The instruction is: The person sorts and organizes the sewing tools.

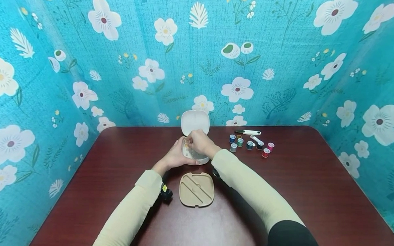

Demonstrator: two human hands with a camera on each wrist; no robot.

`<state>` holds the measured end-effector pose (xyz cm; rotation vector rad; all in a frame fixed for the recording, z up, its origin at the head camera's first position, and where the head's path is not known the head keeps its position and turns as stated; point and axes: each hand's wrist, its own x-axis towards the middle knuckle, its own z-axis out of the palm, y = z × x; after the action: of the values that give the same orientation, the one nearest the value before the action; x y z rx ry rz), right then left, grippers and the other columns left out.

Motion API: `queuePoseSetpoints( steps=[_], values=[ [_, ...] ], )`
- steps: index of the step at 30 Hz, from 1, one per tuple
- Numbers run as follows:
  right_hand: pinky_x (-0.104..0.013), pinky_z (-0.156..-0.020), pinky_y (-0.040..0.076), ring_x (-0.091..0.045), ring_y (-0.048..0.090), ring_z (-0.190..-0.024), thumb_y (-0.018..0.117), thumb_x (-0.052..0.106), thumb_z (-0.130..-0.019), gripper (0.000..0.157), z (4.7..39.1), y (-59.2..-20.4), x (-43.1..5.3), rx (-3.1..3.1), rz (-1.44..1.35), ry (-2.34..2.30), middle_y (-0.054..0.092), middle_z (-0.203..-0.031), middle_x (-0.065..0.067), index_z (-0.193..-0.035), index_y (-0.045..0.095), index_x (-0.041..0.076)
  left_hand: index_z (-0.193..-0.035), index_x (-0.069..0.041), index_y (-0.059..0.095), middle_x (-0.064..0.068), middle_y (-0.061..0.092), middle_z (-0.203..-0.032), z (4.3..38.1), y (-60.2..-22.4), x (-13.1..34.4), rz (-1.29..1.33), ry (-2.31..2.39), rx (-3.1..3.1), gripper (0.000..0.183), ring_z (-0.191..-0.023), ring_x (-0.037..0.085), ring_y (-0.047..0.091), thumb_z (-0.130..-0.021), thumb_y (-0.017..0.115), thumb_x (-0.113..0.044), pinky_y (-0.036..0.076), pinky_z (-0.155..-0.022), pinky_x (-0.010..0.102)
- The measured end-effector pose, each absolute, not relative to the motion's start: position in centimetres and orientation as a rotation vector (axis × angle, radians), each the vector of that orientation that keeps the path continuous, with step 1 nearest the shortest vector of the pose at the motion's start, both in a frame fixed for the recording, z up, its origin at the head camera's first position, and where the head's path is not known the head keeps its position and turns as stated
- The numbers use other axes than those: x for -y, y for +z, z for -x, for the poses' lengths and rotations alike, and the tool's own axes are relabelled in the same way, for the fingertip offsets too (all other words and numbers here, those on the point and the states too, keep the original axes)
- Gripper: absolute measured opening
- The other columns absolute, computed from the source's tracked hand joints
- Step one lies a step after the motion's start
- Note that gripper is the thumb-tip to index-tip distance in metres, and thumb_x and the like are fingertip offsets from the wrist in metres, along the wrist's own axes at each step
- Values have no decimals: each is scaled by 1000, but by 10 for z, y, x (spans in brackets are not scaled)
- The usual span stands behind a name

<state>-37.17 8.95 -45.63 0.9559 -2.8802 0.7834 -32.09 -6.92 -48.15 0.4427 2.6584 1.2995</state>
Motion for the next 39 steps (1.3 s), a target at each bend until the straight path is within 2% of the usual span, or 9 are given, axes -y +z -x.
queuePoseSetpoints(
  steps=[6,11,16,20,27,39],
  values=[
    [-37,-81,58,-24,73,-91,72,-3,-88,26,369,-456,-95,2898,-957,786,77,-96,-13,-115,75,-1,-153,-7,29,18,40,-144,323,-482,70,-453,1298,-2663,113,-126,29,47,-67,96,-40,41,-107,44],
    [-37,-75,56,-23,69,-84,71,-1,-89,31,368,-454,-100,2928,-947,823,74,-90,-10,-121,71,-2,-154,-7,27,20,39,-146,323,-481,68,-432,1297,-2652,117,-123,28,48,-66,96,-42,42,-106,44],
    [-39,-76,56,-23,67,-83,69,-1,-91,32,363,-450,-106,2947,-936,844,72,-91,-11,-123,68,-2,-155,-9,28,18,40,-145,324,-482,68,-423,1280,-2655,118,-123,28,48,-65,96,-45,42,-105,42],
    [-41,-80,55,-25,66,-87,69,2,-92,31,356,-444,-109,2955,-975,804,72,-96,-13,-123,69,-2,-152,-10,31,16,42,-142,323,-480,70,-436,1293,-2655,114,-124,29,48,-65,96,-45,43,-104,44],
    [-45,-92,53,-33,66,-106,71,6,-92,32,343,-437,-114,2977,-988,748,69,-115,-19,-123,69,-2,-151,-10,32,16,41,-142,324,-481,71,-441,1295,-2648,113,-123,29,47,-65,97,-43,42,-104,43],
    [-47,-94,52,-36,64,-110,73,8,-92,31,330,-436,-126,2944,-1001,704,67,-116,-20,-122,70,-2,-153,-7,30,16,43,-140,322,-482,69,-433,1322,-2637,116,-120,29,47,-65,97,-41,41,-103,44]
  ],
)
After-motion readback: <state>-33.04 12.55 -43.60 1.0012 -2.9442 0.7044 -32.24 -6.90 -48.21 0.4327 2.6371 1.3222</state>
